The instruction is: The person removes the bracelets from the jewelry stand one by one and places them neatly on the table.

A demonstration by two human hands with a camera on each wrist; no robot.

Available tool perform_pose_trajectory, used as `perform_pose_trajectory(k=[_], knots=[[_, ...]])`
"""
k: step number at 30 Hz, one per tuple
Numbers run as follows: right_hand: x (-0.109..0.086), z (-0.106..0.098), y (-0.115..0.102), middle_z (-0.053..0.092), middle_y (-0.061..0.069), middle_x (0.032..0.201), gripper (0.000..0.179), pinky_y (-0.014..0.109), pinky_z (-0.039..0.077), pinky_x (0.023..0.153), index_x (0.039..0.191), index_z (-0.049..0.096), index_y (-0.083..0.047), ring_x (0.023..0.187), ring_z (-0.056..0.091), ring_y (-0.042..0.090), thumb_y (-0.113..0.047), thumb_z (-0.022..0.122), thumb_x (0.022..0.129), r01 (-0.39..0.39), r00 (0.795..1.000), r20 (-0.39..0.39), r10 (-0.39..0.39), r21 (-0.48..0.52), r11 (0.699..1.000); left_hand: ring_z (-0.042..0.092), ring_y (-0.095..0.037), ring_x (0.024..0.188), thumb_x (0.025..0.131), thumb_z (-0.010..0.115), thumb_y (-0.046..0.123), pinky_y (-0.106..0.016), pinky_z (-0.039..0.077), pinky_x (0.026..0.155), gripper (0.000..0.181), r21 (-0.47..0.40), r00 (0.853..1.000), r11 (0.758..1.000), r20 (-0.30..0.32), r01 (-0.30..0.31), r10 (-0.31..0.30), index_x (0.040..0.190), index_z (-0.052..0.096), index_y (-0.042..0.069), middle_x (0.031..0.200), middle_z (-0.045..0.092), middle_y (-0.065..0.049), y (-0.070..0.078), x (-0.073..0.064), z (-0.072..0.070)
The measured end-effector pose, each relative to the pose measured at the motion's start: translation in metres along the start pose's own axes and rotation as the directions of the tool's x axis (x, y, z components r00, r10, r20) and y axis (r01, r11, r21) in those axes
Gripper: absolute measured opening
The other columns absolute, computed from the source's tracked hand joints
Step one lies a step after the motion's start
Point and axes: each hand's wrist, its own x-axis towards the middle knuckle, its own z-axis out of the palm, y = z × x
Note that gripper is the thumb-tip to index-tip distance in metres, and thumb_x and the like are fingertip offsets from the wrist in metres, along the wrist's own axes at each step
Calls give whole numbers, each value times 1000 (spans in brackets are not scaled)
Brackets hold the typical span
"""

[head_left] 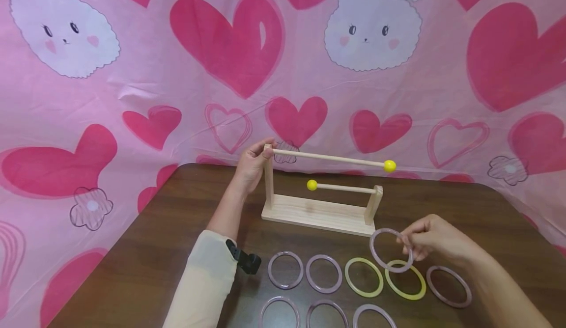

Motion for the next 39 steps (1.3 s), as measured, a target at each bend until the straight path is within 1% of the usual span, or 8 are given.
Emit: perform_pose_trajectory(k=[3,8,11,17,22,27,31,39], knots=[[-2,0,2,66,6,72,17,28,52,52,91,64,14,59,59,7,6,48,88,36,994,100,-43,68,997,55,-9,94,60,77,33,-25,36,92,35,1,1000,1000,-2,5,-5,92,71,24,90,66,4,0,0,0],[-5,1,6,67,3,73,19,22,49,50,91,64,13,59,56,4,10,46,88,68,962,249,-110,170,983,55,-8,94,60,76,33,-25,36,92,33,4,1000,1000,-2,-1,1,92,71,24,88,67,6,-1,-1,0],[-6,1,9,66,5,70,21,26,49,46,90,66,12,59,55,3,12,45,86,106,944,293,-151,164,981,55,-9,94,61,76,32,-25,36,92,32,-1,1000,1000,6,-10,10,92,71,25,88,67,6,-1,-1,0],[-9,-1,16,62,19,66,28,34,51,44,92,67,7,61,58,2,18,42,84,191,911,346,-226,134,972,55,-9,94,61,76,31,-26,36,93,32,-6,1000,1000,5,-7,7,93,71,25,89,67,5,-1,-1,0],[-14,-2,18,62,21,66,29,36,51,44,93,67,8,62,60,3,18,41,82,179,907,361,-215,132,975,55,-9,94,61,76,31,-26,36,93,33,-7,1000,1000,4,0,0,93,71,25,89,66,5,-1,-1,-1],[-18,-2,17,60,24,64,30,31,51,44,88,66,10,59,58,2,20,39,78,144,906,384,-178,114,983,54,-10,95,61,77,32,-26,35,92,33,-6,1000,1000,14,-2,3,93,71,25,90,65,5,-1,-1,-1],[-22,-4,18,64,18,66,33,32,50,41,85,66,8,58,57,1,21,38,75,149,898,405,-169,81,985,53,-10,95,61,76,32,-26,35,92,33,-7,1000,1000,18,-4,4,93,71,26,90,65,5,-1,0,-1],[-29,-6,20,65,16,64,31,30,49,40,80,66,8,54,55,0,20,40,70,97,897,427,-115,64,993,53,-10,96,61,76,31,-25,35,91,32,-14,1000,1000,22,-2,3,93,71,26,90,65,5,-1,0,-1]])
